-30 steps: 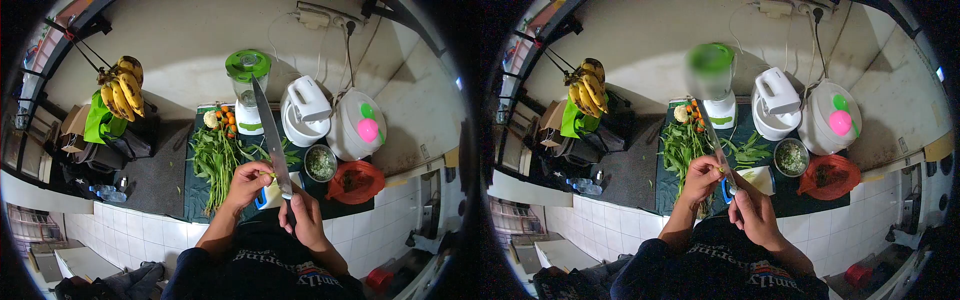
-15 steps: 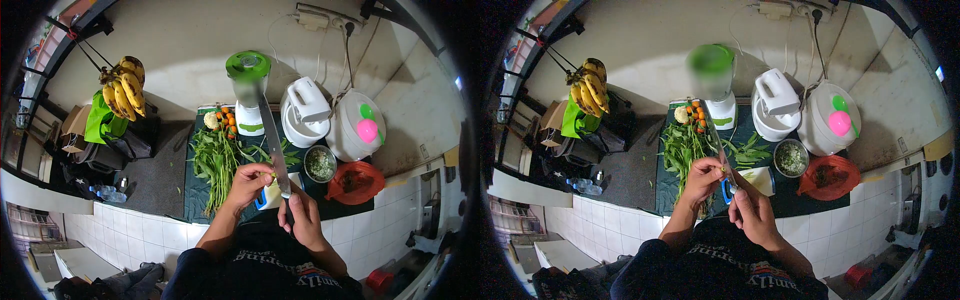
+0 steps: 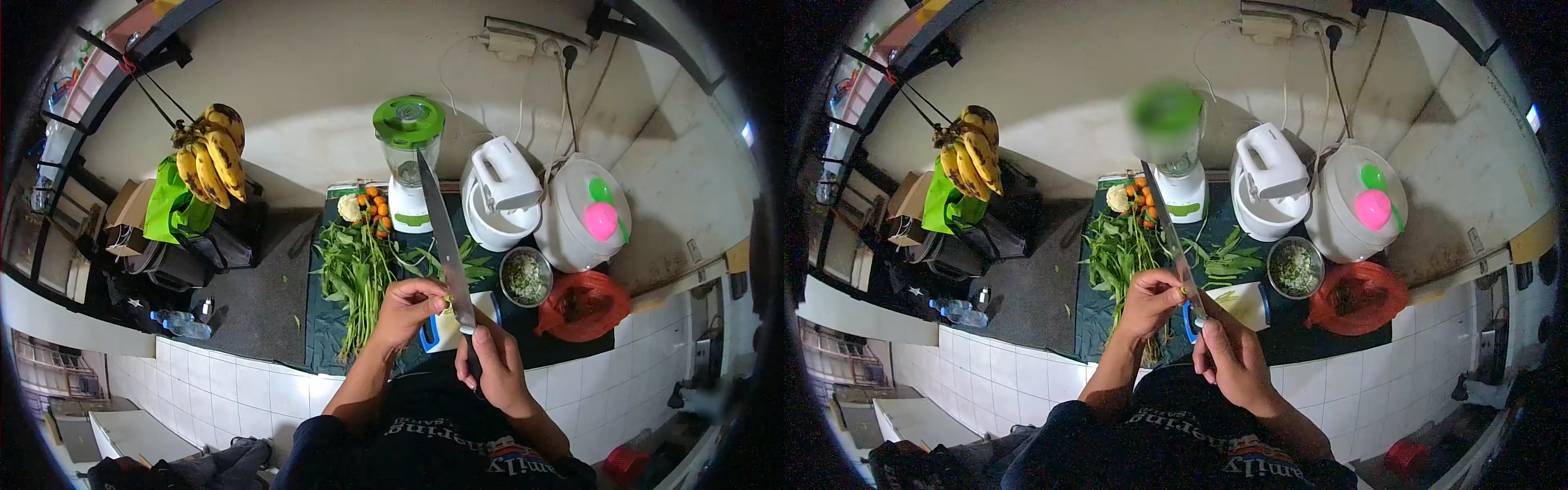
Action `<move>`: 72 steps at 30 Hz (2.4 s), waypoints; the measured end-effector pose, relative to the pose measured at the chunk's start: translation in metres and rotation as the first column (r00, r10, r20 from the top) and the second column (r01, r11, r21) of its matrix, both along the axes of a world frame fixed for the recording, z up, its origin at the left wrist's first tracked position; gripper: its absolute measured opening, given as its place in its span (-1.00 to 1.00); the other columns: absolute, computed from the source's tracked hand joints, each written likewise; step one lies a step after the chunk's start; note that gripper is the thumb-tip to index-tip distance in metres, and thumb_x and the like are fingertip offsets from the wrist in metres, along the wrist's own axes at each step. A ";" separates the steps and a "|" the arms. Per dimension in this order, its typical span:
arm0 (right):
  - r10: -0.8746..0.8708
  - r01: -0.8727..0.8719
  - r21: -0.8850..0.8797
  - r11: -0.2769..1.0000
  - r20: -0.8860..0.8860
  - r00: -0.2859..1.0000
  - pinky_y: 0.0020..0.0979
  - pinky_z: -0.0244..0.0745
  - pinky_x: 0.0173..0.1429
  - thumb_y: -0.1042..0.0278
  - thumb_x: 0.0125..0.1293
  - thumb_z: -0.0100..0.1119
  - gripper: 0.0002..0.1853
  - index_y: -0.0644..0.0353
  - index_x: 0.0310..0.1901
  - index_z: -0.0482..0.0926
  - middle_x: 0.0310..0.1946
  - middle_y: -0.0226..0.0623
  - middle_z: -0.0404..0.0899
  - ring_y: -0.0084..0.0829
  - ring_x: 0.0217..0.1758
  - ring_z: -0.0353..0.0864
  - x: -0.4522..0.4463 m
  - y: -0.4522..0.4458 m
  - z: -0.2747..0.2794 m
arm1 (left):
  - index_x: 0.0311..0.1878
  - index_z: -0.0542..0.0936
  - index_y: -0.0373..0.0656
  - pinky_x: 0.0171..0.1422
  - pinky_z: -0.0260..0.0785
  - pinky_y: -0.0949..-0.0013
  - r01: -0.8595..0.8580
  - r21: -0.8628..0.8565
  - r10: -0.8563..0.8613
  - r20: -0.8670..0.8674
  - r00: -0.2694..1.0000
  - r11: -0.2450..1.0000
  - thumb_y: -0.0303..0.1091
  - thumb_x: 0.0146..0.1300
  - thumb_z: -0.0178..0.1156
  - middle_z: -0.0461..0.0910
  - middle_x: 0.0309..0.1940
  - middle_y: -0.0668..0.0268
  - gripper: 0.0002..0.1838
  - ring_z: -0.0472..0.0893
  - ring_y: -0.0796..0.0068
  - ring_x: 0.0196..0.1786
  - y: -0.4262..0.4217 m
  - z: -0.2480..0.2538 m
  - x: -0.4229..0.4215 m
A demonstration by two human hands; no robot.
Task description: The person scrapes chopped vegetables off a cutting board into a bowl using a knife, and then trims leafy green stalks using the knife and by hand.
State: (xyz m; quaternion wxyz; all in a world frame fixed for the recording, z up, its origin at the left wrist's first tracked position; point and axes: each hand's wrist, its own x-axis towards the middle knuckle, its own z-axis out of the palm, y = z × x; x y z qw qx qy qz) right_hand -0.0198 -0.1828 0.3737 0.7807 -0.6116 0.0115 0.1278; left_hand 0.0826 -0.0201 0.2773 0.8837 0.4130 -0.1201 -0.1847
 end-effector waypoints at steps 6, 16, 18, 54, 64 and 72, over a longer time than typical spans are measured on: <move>-0.024 0.028 -0.105 0.994 0.035 0.999 -0.58 0.21 -0.57 -0.01 0.67 -0.26 -0.40 0.30 0.50 0.21 -0.61 -0.38 0.42 -0.64 -0.66 0.30 -0.001 0.005 0.002 | -0.16 0.73 -0.27 -0.03 0.51 0.44 -0.003 0.007 0.002 0.034 0.999 1.000 -0.53 0.23 0.43 0.72 -0.22 0.24 -0.87 0.66 0.53 -0.18 0.002 -0.005 0.000; -0.004 0.006 -0.091 0.996 0.024 1.000 -0.63 0.24 -0.53 0.09 0.67 -0.19 -0.46 0.11 0.55 0.21 -0.56 -0.47 0.41 -0.72 -0.59 0.31 -0.004 0.004 0.003 | -0.18 0.58 -0.19 -0.01 0.51 0.43 0.013 -0.096 -0.004 0.096 0.995 0.995 -0.55 0.18 0.46 0.73 -0.21 0.28 -0.77 0.66 0.56 -0.15 0.003 -0.008 0.006; 0.021 -0.019 -0.090 0.996 0.017 1.000 -0.62 0.23 -0.53 0.11 0.67 -0.18 -0.48 0.13 0.54 0.23 -0.56 -0.48 0.41 -0.71 -0.60 0.31 -0.005 0.004 0.005 | -0.17 0.52 -0.15 -0.04 0.51 0.43 0.028 -0.079 -0.022 0.080 0.997 0.997 -0.51 0.14 0.51 0.71 -0.26 0.31 -0.68 0.66 0.55 -0.17 0.005 -0.002 0.008; 0.069 0.003 -0.301 0.954 0.228 0.971 -0.49 0.35 -0.41 0.27 0.60 -0.04 -0.50 0.21 0.48 0.33 -0.63 -0.44 0.43 -0.62 -0.58 0.43 -0.011 0.003 -0.012 | -0.08 0.47 -0.17 -0.09 0.50 0.39 0.161 -0.117 -0.127 0.254 0.959 0.980 -0.55 0.08 0.53 0.63 -0.31 0.30 -0.57 0.66 0.46 -0.23 0.014 0.009 0.021; 0.054 0.006 -0.253 0.967 0.227 0.972 -0.54 0.30 -0.44 0.23 0.61 -0.06 -0.48 0.23 0.50 0.30 -0.61 -0.48 0.41 -0.64 -0.58 0.39 -0.009 0.005 -0.014 | -0.01 0.46 -0.13 -0.15 0.50 0.30 0.086 0.007 -0.085 0.254 0.963 0.996 -0.37 0.00 0.61 0.64 -0.41 0.32 -0.44 0.64 0.38 -0.29 0.011 0.019 0.020; 0.124 -0.083 -0.193 0.978 0.213 0.969 -0.51 0.28 -0.46 0.22 0.60 -0.11 -0.45 0.30 0.51 0.25 -0.60 -0.42 0.46 -0.63 -0.58 0.38 -0.011 -0.001 -0.019 | -0.04 0.50 -0.18 -0.11 0.52 0.35 0.106 -0.024 -0.095 0.287 0.953 0.994 -0.48 0.06 0.56 0.68 -0.36 0.29 -0.54 0.68 0.42 -0.26 0.021 -0.002 0.025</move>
